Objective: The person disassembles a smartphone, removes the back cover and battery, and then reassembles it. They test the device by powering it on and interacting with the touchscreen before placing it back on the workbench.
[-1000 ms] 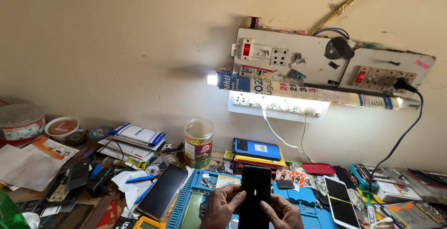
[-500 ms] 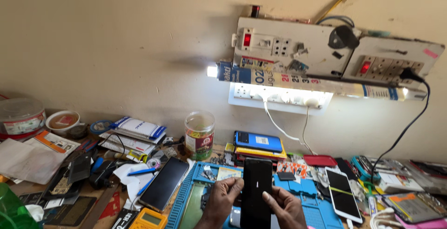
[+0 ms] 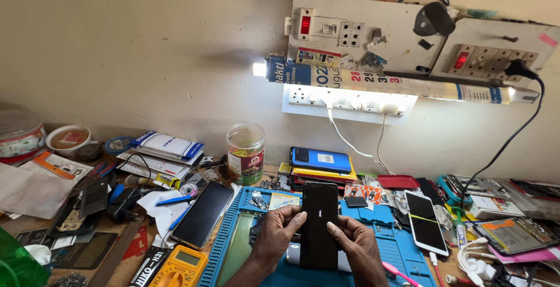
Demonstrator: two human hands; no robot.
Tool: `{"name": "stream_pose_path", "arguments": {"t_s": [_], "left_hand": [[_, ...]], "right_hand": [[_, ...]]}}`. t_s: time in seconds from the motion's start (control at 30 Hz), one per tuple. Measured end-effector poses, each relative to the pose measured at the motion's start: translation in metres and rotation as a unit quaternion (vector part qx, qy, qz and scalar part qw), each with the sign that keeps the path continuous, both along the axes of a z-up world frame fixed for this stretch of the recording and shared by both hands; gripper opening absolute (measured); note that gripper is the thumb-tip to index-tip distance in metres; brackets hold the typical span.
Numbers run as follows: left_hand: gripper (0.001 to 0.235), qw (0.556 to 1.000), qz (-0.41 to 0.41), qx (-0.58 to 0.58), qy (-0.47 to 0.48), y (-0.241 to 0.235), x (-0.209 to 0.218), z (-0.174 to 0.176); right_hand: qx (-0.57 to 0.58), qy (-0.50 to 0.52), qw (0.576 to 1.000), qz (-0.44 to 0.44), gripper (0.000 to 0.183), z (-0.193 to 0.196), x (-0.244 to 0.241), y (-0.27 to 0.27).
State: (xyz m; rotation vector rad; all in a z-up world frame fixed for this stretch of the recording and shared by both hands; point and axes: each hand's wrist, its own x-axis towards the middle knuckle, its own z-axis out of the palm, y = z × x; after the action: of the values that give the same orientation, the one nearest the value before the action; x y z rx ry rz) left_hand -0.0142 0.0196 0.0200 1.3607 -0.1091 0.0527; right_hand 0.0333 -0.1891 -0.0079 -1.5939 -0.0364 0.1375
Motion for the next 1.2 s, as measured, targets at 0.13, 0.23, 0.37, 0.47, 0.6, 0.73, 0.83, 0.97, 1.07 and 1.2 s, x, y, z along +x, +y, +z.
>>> {"name": "stream_pose_path", "arguments": {"t_s": [0.13,0.23,0.37,0.47,0.6,0.73,0.83,0.97,1.07,1.2], "left_hand": [[0.027,1.0,0.003,-0.002,0.001,0.001,-0.001,0.002],[0.027,1.0,0.003,0.003,0.006,0.001,-0.003,0.002],[0.026,1.0,0.005,-0.013,-0.009,0.001,0.0,-0.002],[0.027,1.0,0.006,-0.004,-0.009,0.001,0.0,-0.003],[0.027,1.0,0.011,0.002,-0.015,0.001,0.0,-0.003],[0.027,1.0,0.007,0.004,-0.003,0.0,0.0,-0.005],[0.028,1.0,0.011,0.018,0.002,0.0,0.0,-0.005],[0.028,1.0,0.012,0.018,-0.002,-0.001,0.001,-0.006],[0.028,0.999,0.024,0.032,0.003,-0.002,-0.001,-0.008],[0.028,0.999,0.022,0.041,0.008,-0.004,0.0,-0.004]], "right_hand": [[0.01,-0.032,0.999,0.018,0.034,0.007,-0.007,0.002],[0.035,-0.064,0.997,0.038,0.035,0.01,-0.012,0.002],[0.048,-0.069,0.996,0.039,0.032,0.01,-0.016,0.002],[0.047,-0.066,0.996,0.033,0.033,0.012,-0.018,0.004],[0.052,-0.062,0.996,0.032,0.032,0.014,-0.018,0.005],[0.051,-0.063,0.996,0.041,0.031,0.017,-0.021,0.005],[0.03,-0.053,0.997,0.046,0.032,0.026,-0.024,0.008],[-0.019,0.005,0.998,0.057,0.063,0.038,-0.029,0.015],[-0.041,-0.025,0.996,0.074,0.081,0.037,-0.033,0.022],[-0.037,0.025,0.999,0.022,0.059,0.031,-0.03,0.02]]}}
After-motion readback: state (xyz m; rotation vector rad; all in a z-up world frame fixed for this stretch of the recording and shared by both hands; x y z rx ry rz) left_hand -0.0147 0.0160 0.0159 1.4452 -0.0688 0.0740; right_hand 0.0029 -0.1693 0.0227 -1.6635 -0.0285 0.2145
